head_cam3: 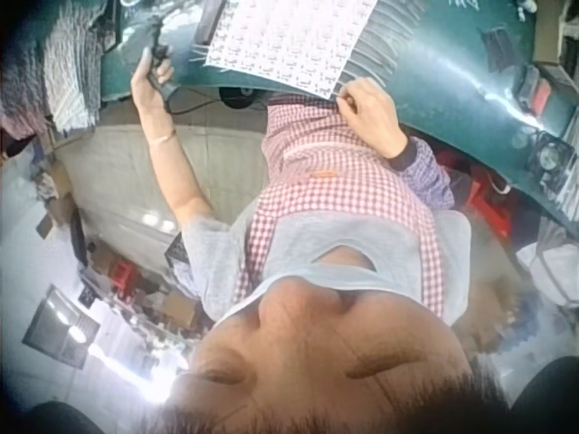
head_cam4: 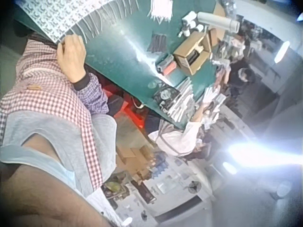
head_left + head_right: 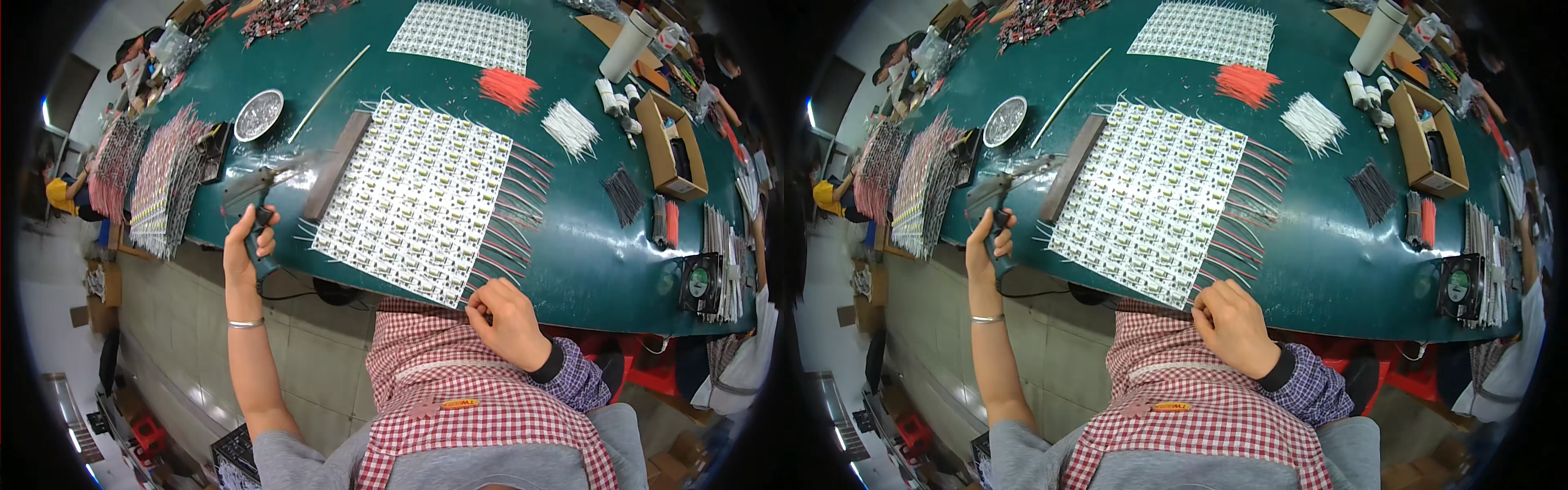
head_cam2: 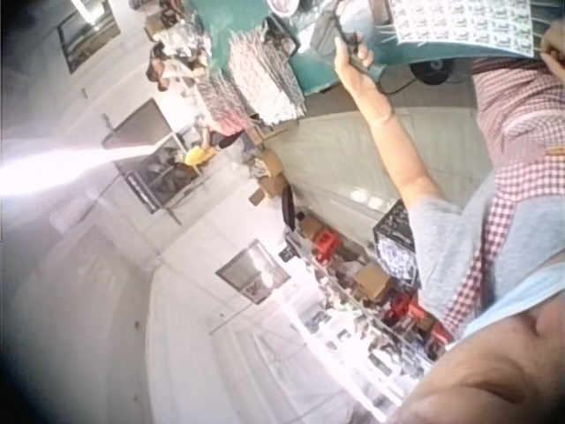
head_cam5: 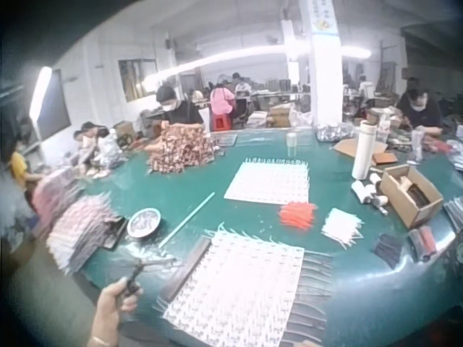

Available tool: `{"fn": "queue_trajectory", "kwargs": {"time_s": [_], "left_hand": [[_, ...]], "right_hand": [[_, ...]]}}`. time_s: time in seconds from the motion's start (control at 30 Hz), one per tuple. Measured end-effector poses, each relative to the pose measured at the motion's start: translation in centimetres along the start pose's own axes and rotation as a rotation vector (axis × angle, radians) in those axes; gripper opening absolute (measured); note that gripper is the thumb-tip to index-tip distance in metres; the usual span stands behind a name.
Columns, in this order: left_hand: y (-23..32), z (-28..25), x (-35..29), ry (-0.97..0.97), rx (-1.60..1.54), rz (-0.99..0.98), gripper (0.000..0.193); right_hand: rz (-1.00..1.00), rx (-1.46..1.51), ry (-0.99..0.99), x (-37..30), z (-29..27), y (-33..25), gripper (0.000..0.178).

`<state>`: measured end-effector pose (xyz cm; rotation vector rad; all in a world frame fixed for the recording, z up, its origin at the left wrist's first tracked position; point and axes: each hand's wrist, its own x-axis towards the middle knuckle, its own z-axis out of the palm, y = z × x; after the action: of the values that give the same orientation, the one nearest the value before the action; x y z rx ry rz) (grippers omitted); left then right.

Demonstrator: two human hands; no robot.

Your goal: The person assembles electronic components onto a circuit board by hand, using a soldering iron to connect wires and solder.

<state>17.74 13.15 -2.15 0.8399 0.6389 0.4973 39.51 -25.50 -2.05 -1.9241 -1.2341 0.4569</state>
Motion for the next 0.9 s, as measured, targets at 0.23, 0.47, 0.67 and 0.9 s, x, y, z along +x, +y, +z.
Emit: {"fn": "queue_trajectory", "kwargs": {"time_s": [0.23,0.47,0.67,0.9], "left_hand": [[0.8,1.0,3.9,0.217,0.478,-0.143,0.041],[4.7,2.0,6.2,0.443,1.728,-0.008,0.047],[6.4,8.6,12.5,0.262,1.606,0.422,0.027],[2.5,9.7,22.0,0.202,2.101,0.34,0.025]], "right_hand": [[-0.021,-0.024,-0.005,0.0,-0.1,0.1,0.012],[-0.036,-0.05,-0.059,0.4,-0.5,0.1,0.01],[-0.051,-0.053,-0.059,0.7,-0.6,0.4,0.01],[-0.047,-0.053,-0.04,0.0,-0.4,0.6,0.009]]}}
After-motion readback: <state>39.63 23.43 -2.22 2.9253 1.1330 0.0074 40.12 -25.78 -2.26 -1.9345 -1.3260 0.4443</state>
